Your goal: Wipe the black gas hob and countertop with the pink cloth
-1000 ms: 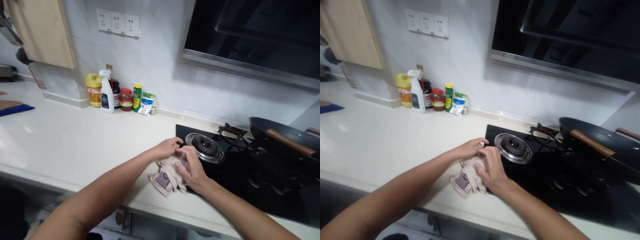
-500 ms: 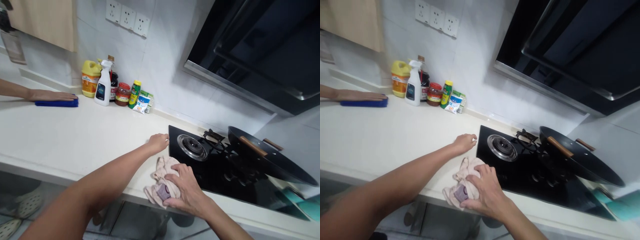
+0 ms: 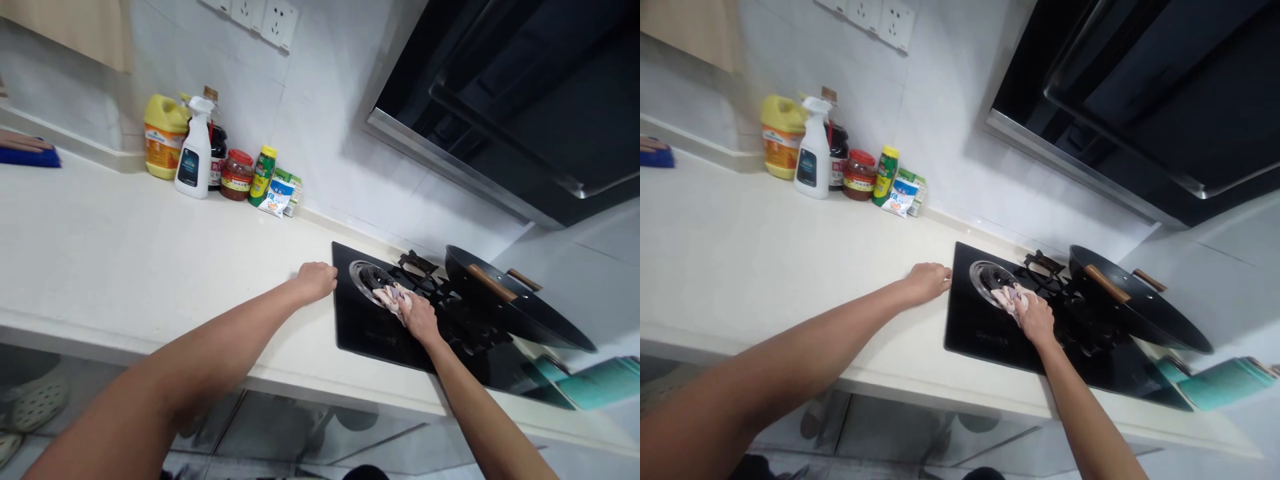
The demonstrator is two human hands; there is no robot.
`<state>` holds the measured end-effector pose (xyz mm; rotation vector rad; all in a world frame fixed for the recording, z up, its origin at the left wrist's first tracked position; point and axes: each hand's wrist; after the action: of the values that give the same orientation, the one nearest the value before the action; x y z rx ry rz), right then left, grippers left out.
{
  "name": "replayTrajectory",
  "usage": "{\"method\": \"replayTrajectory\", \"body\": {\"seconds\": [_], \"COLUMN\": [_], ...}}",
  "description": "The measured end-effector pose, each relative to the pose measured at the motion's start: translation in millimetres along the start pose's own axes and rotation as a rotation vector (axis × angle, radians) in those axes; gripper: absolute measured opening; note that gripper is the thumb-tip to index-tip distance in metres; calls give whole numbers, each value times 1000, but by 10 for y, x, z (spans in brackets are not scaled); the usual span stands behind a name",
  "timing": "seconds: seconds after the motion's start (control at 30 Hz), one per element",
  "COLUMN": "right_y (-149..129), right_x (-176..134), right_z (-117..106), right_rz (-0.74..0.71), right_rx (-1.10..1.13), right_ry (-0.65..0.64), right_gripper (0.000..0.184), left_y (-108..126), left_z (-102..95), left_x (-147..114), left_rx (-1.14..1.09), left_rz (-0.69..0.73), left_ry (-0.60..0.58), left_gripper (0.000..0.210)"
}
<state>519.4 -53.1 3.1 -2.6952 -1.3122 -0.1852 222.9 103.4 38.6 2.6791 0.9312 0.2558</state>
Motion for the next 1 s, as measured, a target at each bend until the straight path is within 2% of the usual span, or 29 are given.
{"method": "replayTrajectory", "body": {"seconds": [0.1, 0.27, 0.37, 0.5, 0.6, 0.7, 0.77, 0.83, 1.0], "right_y": [-80, -249, -516, -980, -1167, -1096, -925, -699, -184], "right_x": [61, -257, -585, -1100, -1485, -1718, -1732, -1643, -1219], "right_z": [-41, -99, -117, -178, -221, -226, -223, -226, -228], "right_rz": [94, 46, -105, -415, -632, -797, -816, -754, -462], "right_rx": [52, 55, 48, 118, 207, 281, 304, 296, 272], "right_ry": [-45, -98, -57, 4, 45, 54, 36, 8, 0], "right_gripper": [55, 55, 53, 45, 42, 42, 39, 36, 34], "left_y": [3, 25, 21, 5, -2, -11, -17, -17, 11], "left_z": [-13, -14, 2, 3, -8, -3, 11, 24, 29], "left_x": [-8, -15, -2, 19, 24, 29, 34, 33, 1], "left_rx": [14, 26, 38, 64, 84, 106, 117, 124, 127], "left_rz": [-1, 4, -5, -29, -23, -10, -1, 8, 32], "left_ry": [-10, -18, -25, -27, -21, -11, -7, -7, -16], "left_gripper": [32, 32, 32, 33, 33, 34, 35, 36, 36]}}
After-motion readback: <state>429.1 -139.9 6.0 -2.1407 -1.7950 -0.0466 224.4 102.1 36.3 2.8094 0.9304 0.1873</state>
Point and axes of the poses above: each hand's wrist, its own x-axis towards the middle knuckle, its own z-axis out of the palm, y = z × x, and after that the axes turned 8 degrees about -y, right-handed
